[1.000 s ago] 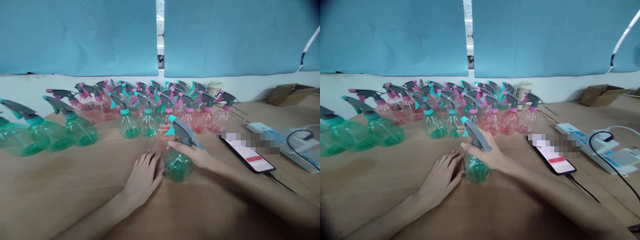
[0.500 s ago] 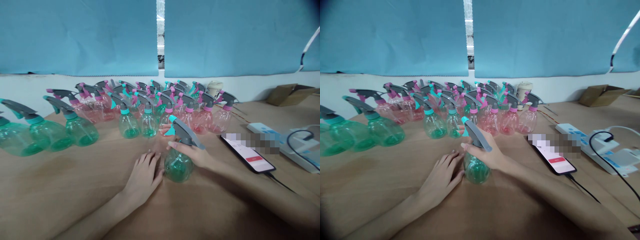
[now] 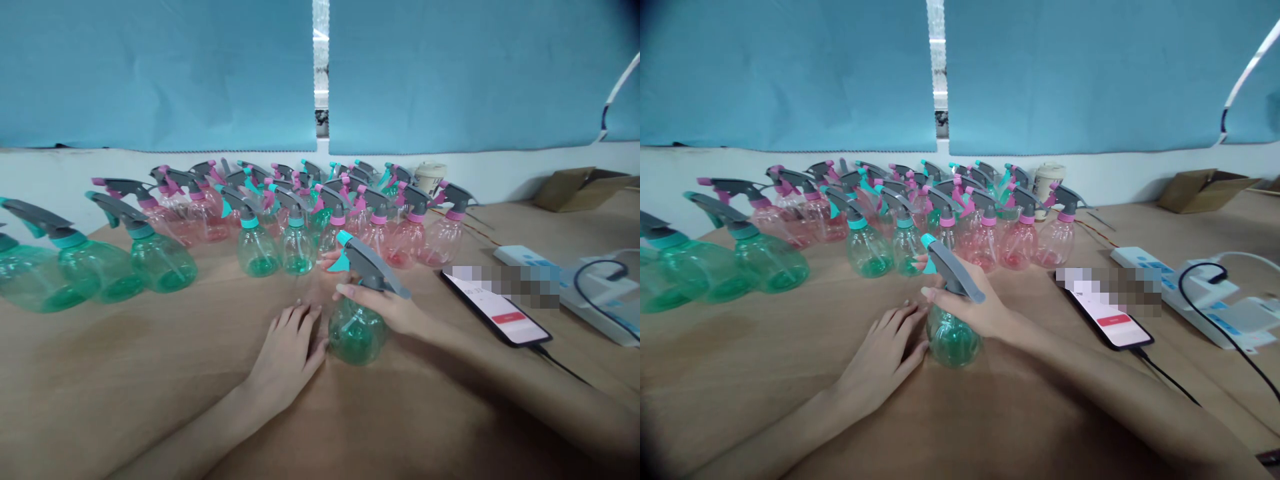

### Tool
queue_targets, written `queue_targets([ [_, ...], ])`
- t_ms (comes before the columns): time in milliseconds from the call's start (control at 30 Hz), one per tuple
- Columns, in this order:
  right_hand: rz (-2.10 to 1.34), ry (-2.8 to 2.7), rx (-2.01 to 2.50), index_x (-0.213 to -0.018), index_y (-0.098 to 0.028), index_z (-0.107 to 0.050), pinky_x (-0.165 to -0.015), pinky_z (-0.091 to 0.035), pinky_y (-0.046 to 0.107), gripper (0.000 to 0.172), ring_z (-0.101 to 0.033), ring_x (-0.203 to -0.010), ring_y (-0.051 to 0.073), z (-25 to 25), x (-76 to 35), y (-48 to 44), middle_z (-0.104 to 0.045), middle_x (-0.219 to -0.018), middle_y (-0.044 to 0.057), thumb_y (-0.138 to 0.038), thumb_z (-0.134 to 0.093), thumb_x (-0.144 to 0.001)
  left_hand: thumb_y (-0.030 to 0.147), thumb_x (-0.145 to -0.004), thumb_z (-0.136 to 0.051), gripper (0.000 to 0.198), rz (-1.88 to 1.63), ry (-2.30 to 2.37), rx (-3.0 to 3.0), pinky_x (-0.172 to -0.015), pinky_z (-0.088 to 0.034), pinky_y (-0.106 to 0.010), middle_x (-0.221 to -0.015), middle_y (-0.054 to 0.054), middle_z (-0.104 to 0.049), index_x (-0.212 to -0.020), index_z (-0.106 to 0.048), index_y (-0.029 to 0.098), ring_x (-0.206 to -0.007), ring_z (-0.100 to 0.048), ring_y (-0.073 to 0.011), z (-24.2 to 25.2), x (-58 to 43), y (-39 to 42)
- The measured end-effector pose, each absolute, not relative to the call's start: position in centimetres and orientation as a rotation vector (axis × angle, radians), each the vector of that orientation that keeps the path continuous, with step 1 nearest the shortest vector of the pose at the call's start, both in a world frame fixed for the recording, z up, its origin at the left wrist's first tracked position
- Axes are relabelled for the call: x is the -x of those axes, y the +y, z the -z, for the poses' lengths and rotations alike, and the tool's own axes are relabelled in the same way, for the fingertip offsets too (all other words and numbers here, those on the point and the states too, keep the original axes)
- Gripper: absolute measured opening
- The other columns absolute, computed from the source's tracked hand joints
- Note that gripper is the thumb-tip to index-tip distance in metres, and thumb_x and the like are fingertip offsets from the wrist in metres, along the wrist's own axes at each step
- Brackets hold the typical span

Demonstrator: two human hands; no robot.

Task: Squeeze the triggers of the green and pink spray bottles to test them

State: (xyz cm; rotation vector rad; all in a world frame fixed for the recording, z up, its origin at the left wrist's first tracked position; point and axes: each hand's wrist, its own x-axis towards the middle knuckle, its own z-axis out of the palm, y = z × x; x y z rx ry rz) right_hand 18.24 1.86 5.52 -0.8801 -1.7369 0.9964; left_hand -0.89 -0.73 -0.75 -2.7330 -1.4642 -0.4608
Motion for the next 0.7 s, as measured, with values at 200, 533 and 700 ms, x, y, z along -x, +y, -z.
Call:
queue_targets([
  [200,-0.996,-1.757,0.900,-0.113,-0.027,-0.050,-0.067,-0.046,0.029,0.037,-0.057,-0.069,0.014,-5.29,-18.37,1.89,-0.059,-0.069,-0.003,-0.033,-0.057,-0.077,0.029,-0.087,-0.044,0.041,0.461,-1.462,2.730,-0.090,-0.036,-0.045,-0.124,-0.013,-0.047,-0.125,-0.040,0.015,-0.115,-0.040,-0.0286,0.72,0.89,-0.76],
  [533,-0.991,-1.782,0.899,-0.084,-0.024,-0.054,-0.059,-0.046,0.028,0.010,-0.058,-0.063,0.013,-6.00,-18.55,1.84,-0.061,-0.072,-0.002,-0.031,-0.056,-0.077,0.029,-0.087,-0.044,0.040,0.431,-1.474,2.739,-0.090,-0.035,-0.045,-0.124,-0.013,-0.047,-0.125,-0.041,0.015,-0.115,-0.039,-0.0287,0.58,0.92,-0.86],
  [700,-1.015,-1.815,0.863,-0.080,-0.023,-0.054,-0.065,-0.045,0.028,0.005,-0.058,-0.068,0.013,-5.91,-18.81,1.82,-0.060,-0.073,-0.002,-0.024,-0.055,-0.076,0.030,-0.087,-0.045,0.040,0.431,-1.479,2.743,-0.090,-0.035,-0.044,-0.124,-0.013,-0.047,-0.124,-0.042,0.014,-0.116,-0.039,-0.0285,0.55,0.80,-0.80],
])
